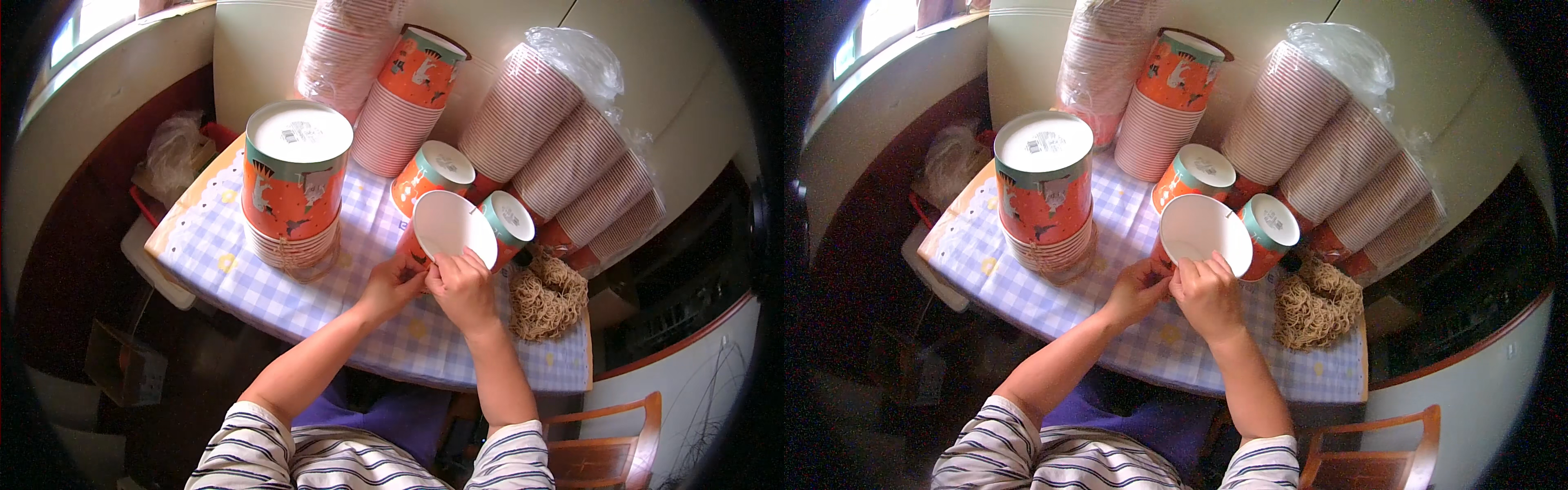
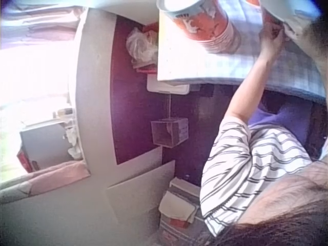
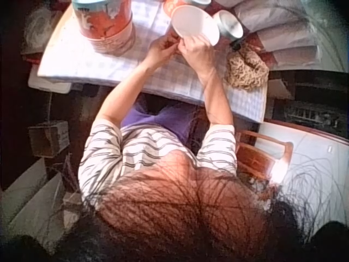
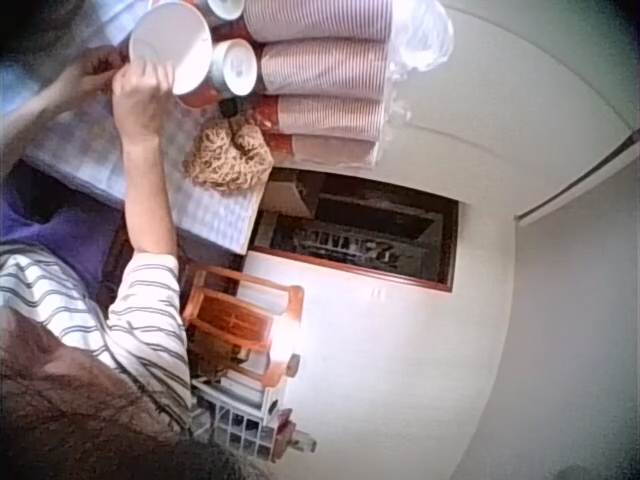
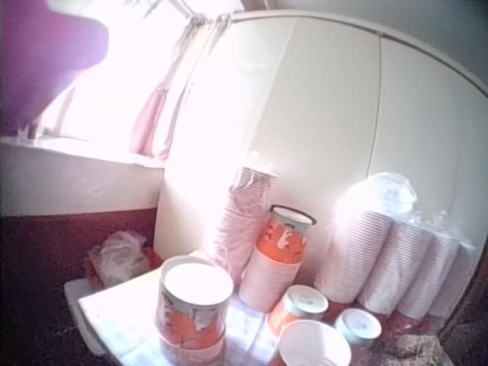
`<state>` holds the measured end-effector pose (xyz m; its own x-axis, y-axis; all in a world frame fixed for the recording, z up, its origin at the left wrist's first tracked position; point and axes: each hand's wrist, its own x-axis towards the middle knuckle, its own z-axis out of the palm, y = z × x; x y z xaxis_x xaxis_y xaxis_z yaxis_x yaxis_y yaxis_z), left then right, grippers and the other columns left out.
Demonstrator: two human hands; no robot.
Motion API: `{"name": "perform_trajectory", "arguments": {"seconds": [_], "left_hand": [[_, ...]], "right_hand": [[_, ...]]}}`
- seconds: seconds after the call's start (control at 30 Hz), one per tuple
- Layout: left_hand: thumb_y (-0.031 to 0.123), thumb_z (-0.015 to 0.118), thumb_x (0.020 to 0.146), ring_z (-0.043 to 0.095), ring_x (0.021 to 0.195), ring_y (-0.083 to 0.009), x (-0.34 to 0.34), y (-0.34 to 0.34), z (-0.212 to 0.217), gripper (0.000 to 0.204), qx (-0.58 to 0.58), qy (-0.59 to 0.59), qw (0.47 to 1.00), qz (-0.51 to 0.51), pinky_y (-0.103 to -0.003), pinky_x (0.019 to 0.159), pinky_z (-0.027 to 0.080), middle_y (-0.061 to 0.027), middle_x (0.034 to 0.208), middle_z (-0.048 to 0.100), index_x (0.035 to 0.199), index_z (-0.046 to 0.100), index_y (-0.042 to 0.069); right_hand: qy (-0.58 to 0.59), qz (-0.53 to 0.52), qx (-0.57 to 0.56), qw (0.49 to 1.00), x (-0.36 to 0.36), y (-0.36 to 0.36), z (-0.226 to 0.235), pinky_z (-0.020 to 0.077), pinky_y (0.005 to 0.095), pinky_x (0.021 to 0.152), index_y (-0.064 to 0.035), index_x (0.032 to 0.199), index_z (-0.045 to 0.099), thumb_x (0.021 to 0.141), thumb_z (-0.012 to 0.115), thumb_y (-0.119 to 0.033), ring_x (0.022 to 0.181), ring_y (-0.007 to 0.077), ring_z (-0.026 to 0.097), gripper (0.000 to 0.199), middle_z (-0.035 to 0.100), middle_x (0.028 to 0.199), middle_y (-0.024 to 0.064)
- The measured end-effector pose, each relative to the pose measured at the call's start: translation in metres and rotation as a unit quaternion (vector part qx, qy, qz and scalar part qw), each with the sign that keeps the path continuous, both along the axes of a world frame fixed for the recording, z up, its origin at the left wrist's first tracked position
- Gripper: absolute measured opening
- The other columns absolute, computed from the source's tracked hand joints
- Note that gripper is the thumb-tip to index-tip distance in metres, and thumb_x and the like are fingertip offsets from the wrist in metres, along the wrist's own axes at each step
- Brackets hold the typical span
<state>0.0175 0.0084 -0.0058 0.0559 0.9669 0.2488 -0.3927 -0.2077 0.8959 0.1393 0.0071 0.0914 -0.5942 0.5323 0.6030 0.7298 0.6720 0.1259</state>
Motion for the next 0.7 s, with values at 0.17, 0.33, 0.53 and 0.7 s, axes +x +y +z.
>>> {"name": "perform_trajectory", "arguments": {"seconds": [0.17,0.33,0.53,0.7], "left_hand": [[0.011,0.062,0.083,0.053,0.065,-0.0077,-0.005,-0.002,0.007,0.011,0.003,0.061,0.998,0.014,-0.022,0.057,0.044,-0.0013,0.074,0.059,0.086,0.058,0.002],[0.014,0.064,0.082,0.052,0.067,-0.0066,-0.015,-0.001,-0.002,0.013,0.024,0.091,0.993,0.069,-0.022,0.06,0.043,-0.0007,0.072,0.059,0.084,0.059,0.002],[0.031,0.071,0.076,0.055,0.068,-0.0125,-0.022,0.015,0.039,0.044,-0.022,0.152,0.962,0.228,-0.028,0.062,0.046,-0.0094,0.088,0.06,0.102,0.056,-0.002],[0.019,0.067,0.074,0.06,0.086,-0.0192,-0.027,0.044,0.051,0.055,-0.05,0.215,0.965,0.142,-0.031,0.071,0.05,-0.015,0.109,0.057,0.12,0.046,-0.002]], "right_hand": [[0.066,0.003,0.034,0.997,0.006,-0.005,-0.005,0.041,0.048,0.092,-0.0033,0.089,0.06,0.072,0.065,-0.01,0.085,0.0273,0.059,0.019,0.062,0.088,0.0118],[0.186,-0.036,0.096,0.977,0.037,-0.026,-0.022,0.0377,0.0489,0.094,-0.003,0.097,0.06,0.073,0.064,-0.013,0.098,0.0298,0.055,0.026,0.058,0.104,0.0124],[0.468,-0.12,-0.13,0.866,0.08,-0.017,-0.084,0.0464,0.0343,0.076,0.0002,0.097,0.058,0.082,0.059,-0.011,0.086,0.0219,0.057,0.019,0.058,0.1,0.0115],[0.685,-0.073,-0.413,0.596,0.083,0.005,-0.119,0.0483,0.0296,0.068,-0.0008,0.11,0.055,0.086,0.06,-0.018,0.079,0.014,0.057,0.03,0.061,0.093,0.0046]]}}
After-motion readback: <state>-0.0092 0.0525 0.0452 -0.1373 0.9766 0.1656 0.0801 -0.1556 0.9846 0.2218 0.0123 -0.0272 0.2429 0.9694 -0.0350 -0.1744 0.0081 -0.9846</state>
